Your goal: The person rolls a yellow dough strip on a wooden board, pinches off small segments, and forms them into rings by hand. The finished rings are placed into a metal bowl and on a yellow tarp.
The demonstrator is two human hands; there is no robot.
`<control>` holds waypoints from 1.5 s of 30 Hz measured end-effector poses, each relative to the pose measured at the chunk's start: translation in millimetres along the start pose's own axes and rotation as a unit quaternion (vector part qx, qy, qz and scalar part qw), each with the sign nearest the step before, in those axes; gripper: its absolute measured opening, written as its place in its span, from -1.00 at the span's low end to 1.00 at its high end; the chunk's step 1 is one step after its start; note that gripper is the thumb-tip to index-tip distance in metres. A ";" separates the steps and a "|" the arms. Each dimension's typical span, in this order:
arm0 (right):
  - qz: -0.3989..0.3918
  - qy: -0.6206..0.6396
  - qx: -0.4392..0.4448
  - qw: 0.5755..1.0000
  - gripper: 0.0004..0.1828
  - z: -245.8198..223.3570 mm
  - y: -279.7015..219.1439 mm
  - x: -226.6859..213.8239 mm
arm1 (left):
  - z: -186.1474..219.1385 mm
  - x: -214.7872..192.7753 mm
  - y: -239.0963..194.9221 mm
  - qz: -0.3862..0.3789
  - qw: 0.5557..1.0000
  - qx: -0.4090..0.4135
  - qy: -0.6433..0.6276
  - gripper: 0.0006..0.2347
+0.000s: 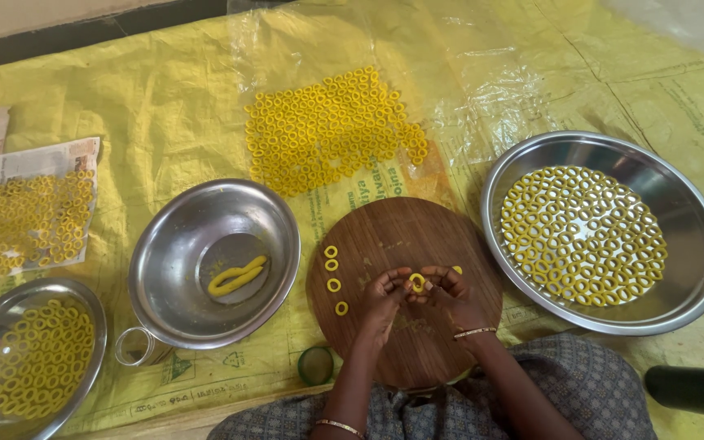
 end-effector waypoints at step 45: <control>0.005 -0.226 -0.040 0.973 -0.79 21.5 13.3 -21.1 | -12.3 -6.6 10.5 0.008 0.985 0.036 0.167 -0.71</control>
Point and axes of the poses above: each hand's wrist, its own y-axis towards the middle knuckle, its own x-axis out of the palm, z = x × y, the point moved 4 cm from there along y, towards the middle knuckle, and after that the axes turned 8 degrees about -z, right-handed, at the moved point
